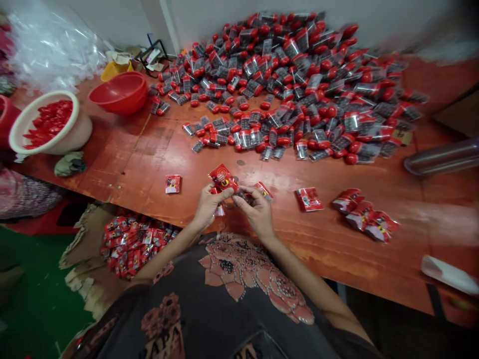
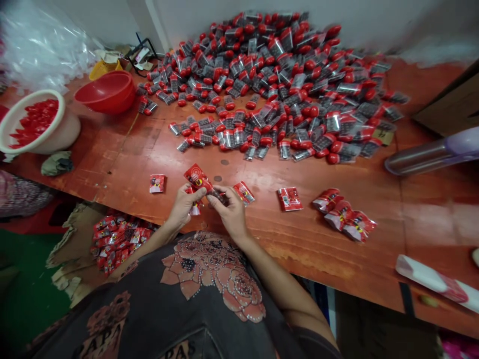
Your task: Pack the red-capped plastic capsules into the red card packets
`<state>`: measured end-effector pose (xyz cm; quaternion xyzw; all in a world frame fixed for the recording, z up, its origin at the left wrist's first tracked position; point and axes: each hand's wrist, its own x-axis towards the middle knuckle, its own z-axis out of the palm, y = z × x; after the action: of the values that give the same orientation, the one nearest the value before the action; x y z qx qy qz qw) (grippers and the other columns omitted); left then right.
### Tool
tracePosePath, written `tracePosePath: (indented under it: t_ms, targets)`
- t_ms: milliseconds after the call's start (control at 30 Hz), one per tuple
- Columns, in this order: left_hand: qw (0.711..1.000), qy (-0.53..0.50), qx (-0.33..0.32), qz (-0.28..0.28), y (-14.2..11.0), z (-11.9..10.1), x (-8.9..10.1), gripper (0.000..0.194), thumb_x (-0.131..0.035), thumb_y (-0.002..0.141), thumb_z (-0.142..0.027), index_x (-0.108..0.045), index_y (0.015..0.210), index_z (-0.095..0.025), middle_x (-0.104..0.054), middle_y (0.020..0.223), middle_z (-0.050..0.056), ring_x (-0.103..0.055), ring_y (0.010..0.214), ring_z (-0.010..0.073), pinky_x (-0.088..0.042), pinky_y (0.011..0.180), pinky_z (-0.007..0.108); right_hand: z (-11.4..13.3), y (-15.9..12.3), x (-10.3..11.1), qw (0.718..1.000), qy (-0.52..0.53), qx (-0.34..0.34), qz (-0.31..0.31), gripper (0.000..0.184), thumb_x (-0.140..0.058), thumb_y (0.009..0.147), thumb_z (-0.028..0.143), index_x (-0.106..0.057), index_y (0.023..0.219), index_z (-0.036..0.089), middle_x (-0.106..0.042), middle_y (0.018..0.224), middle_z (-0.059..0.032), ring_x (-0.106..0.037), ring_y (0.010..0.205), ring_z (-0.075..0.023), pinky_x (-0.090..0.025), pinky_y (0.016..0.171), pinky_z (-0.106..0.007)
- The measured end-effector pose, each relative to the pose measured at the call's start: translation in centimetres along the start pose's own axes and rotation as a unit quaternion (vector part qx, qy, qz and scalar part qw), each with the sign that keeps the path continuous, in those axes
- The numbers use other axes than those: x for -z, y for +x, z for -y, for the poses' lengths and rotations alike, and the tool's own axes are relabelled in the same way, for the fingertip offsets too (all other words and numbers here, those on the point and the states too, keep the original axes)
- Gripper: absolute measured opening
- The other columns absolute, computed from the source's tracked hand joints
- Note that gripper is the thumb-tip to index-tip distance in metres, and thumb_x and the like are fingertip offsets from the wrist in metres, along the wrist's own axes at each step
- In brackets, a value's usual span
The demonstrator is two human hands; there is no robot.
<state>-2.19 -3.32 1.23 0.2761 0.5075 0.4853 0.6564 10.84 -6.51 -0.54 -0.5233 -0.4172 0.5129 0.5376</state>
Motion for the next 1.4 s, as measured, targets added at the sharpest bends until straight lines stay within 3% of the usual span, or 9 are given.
tracePosePath:
  t_ms: [267, 467, 533, 700, 900, 1067, 1233, 1400]
  targets:
    - [0.998, 0.037, -0.006, 0.054, 0.2, -0.7, 0.5, 0.031, -0.087, 0.056, -0.031, -0.073, 0.08, -0.016, -0.074, 0.08, 0.005, -0.066, 0.067, 0.0145, -0.051, 0.061, 0.024, 0.4, -0.1, 0.3, 0.999, 0.032, -0.038, 0.023, 0.025, -0.072, 0.077, 0.037, -0.066, 0.098, 0.023, -0.069, 0.087, -0.001, -0.064, 0.071, -0.0152, -0.056, 0.068, -0.033]
    - [0.999, 0.048, -0.009, 0.016, -0.2, -0.4, -0.3, 0.026, -0.086, 0.056, -0.026, -0.074, 0.077, -0.017, -0.072, 0.075, 0.002, -0.063, 0.062, 0.0121, -0.049, 0.061, 0.024, -0.3, 0.1, 0.6, 0.995, -0.074, 0.068, -0.015, 0.024, -0.068, 0.083, 0.034, -0.069, 0.106, 0.028, -0.066, 0.097, -0.0022, -0.063, 0.089, -0.0178, -0.052, 0.084, -0.038]
    - [0.998, 0.06, 0.003, 0.016, -0.1, -0.3, -0.3, 0.026, -0.086, 0.055, -0.027, -0.073, 0.074, -0.016, -0.071, 0.072, 0.003, -0.062, 0.061, 0.0125, -0.048, 0.058, 0.025, -0.1, 0.2, 0.9, 0.993, -0.09, 0.08, -0.001, 0.026, -0.065, 0.085, 0.033, -0.068, 0.111, 0.031, -0.065, 0.101, -0.0029, -0.062, 0.095, -0.0189, -0.052, 0.088, -0.04]
    - [0.999, 0.052, -0.012, -0.002, 0.5, 0.0, 0.1, 0.03, -0.088, 0.053, -0.028, -0.073, 0.077, -0.016, -0.072, 0.075, 0.003, -0.062, 0.063, 0.0124, -0.048, 0.062, 0.025, 0.6, 0.3, 1.6, 0.996, -0.029, 0.012, 0.086, 0.038, -0.064, 0.083, 0.03, -0.066, 0.12, 0.036, -0.061, 0.107, -0.0034, -0.061, 0.098, -0.0188, -0.055, 0.085, -0.038]
    - [0.997, 0.056, 0.041, 0.028, 0.2, 1.0, 0.2, 0.03, -0.085, 0.059, -0.035, -0.072, 0.077, -0.015, -0.067, 0.067, 0.003, -0.057, 0.054, 0.0116, -0.044, 0.051, 0.024, 0.1, 0.6, 1.2, 0.997, 0.046, -0.047, 0.028, 0.044, -0.069, 0.077, 0.029, -0.064, 0.12, 0.03, -0.068, 0.102, -0.0036, -0.065, 0.092, -0.0188, -0.057, 0.085, -0.04]
    - [0.999, 0.035, 0.031, 0.012, 0.4, 0.5, 0.6, 0.034, -0.086, 0.056, -0.038, -0.069, 0.075, -0.015, -0.063, 0.061, -0.001, -0.051, 0.048, 0.009, -0.04, 0.045, 0.022, -0.8, 0.7, 1.7, 0.995, 0.044, -0.073, 0.06, 0.041, -0.069, 0.074, 0.029, -0.067, 0.115, 0.027, -0.071, 0.108, -0.004, -0.067, 0.095, -0.02, -0.055, 0.089, -0.042]
    - [0.997, 0.026, 0.057, 0.045, 0.3, 1.2, 0.3, 0.031, -0.087, 0.056, -0.033, -0.068, 0.072, -0.015, -0.064, 0.063, 0.001, -0.054, 0.051, 0.0097, -0.044, 0.052, 0.024, -1.1, 0.8, 2.1, 0.994, 0.027, -0.092, 0.058, 0.021, -0.071, 0.072, 0.033, -0.072, 0.09, 0.023, -0.074, 0.084, -0.0016, -0.067, 0.075, -0.0178, -0.056, 0.073, -0.036]
    - [0.993, 0.013, 0.094, 0.07, 1.3, 2.7, 0.3, 0.029, -0.086, 0.059, -0.032, -0.07, 0.077, -0.015, -0.063, 0.063, 0.001, -0.051, 0.049, 0.0078, -0.042, 0.049, 0.023, -2.0, 1.1, 3.5, 0.994, -0.006, -0.105, 0.023, 0.02, -0.073, 0.07, 0.036, -0.068, 0.08, 0.02, -0.065, 0.066, 0.0027, -0.053, 0.054, -0.011, -0.044, 0.054, -0.026]
